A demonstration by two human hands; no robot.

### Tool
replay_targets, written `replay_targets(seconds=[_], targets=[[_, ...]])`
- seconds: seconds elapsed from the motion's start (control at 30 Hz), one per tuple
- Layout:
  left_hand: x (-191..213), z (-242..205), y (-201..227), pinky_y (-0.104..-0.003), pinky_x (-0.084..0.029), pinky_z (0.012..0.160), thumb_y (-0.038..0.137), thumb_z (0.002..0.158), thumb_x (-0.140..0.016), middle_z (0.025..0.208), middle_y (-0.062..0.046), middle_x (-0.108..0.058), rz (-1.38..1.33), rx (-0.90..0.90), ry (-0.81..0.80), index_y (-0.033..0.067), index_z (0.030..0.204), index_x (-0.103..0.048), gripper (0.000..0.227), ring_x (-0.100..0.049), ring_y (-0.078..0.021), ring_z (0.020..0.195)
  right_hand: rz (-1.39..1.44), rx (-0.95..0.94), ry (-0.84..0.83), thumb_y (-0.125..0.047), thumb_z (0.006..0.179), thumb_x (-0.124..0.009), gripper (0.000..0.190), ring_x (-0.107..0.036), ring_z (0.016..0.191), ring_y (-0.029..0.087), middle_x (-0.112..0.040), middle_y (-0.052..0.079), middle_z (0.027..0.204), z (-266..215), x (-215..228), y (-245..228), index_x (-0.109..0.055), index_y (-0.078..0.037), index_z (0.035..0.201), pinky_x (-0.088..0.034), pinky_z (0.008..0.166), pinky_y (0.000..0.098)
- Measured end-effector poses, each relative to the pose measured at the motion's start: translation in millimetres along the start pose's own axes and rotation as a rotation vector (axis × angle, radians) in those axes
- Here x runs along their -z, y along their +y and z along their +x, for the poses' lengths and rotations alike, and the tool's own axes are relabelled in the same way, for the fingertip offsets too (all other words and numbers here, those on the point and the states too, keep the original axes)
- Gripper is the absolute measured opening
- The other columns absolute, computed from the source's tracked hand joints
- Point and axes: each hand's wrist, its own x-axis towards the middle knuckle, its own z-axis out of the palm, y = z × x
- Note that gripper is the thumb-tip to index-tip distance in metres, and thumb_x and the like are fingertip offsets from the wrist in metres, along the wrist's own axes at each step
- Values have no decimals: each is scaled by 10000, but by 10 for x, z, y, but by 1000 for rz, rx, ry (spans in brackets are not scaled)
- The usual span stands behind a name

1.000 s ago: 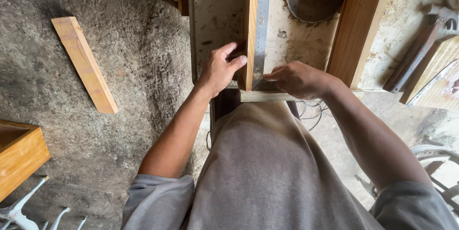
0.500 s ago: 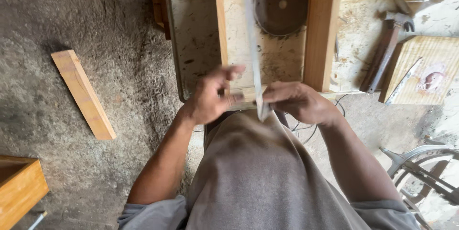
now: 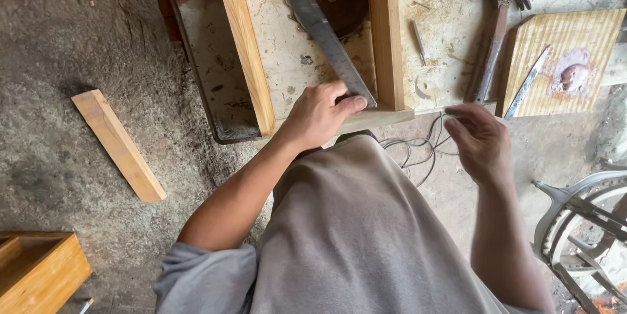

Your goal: The person assembles a wooden box by scraping edges with a chisel, applying pink filler to joints, and fitting panels together. They handle multiple wooden pieces, a chisel, and filler, working at a cluttered workbench.

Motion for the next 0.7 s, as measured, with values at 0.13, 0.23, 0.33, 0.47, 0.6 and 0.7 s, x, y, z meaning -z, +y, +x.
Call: replay_targets(seconds=[0.13, 0.23, 0.33, 0.47, 0.6, 0.7], targets=[[-268, 364, -56, -420, -581, 704, 429, 932, -645, 912, -91, -772, 117, 202, -47, 164, 1111, -759, 339, -742, -255, 708, -89, -132, -126, -208, 983, -693, 260, -740, 993, 195, -769, 100, 1082, 12, 41, 416, -735, -83, 1208, -619, 855, 351], [-419, 548, -124, -435, -557, 839, 442, 904, -715, 966, -162, -775, 210, 67, -26, 113, 1080, -800, 383, -734, -305, 895, -27, -43, -220, -223, 953, -695, 307, -751, 972, 194, -782, 100, 1058, 52, -132, 537, -720, -98, 1232, -622, 848, 343], [-488, 686, -161, -440, -557, 851, 452, 873, -712, 936, -167, -783, 161, 259, -98, 127, 1120, -771, 413, -758, -302, 903, -42, 15, -237, -248, 954, -693, 331, -749, 971, 179, -782, 101, 1072, 194, -286, 472, -711, -110, 1254, -622, 838, 323], [-528, 788, -167, -439, -573, 801, 462, 869, -733, 888, -167, -773, 200, 333, -160, 63, 1048, -767, 439, -765, -283, 854, -117, 90, -206, -262, 980, -702, 283, -753, 877, 170, -791, 111, 1011, 310, -340, 340, -748, -84, 1195, -612, 759, 316], [-572, 817, -175, -442, -570, 766, 456, 877, -744, 840, -168, -764, 215, 308, -196, 22, 977, -772, 447, -753, -264, 797, -152, 148, -199, -267, 966, -730, 274, -755, 798, 164, -795, 112, 930, 338, -324, 295, -770, -61, 1142, -605, 711, 311], [-602, 849, -166, -434, -574, 747, 464, 873, -738, 850, -134, -764, 204, 309, -214, 51, 992, -767, 430, -745, -225, 791, -123, 150, -183, -268, 963, -726, 275, -754, 785, 162, -795, 105, 907, 344, -328, 308, -770, -55, 1132, -609, 700, 316]])
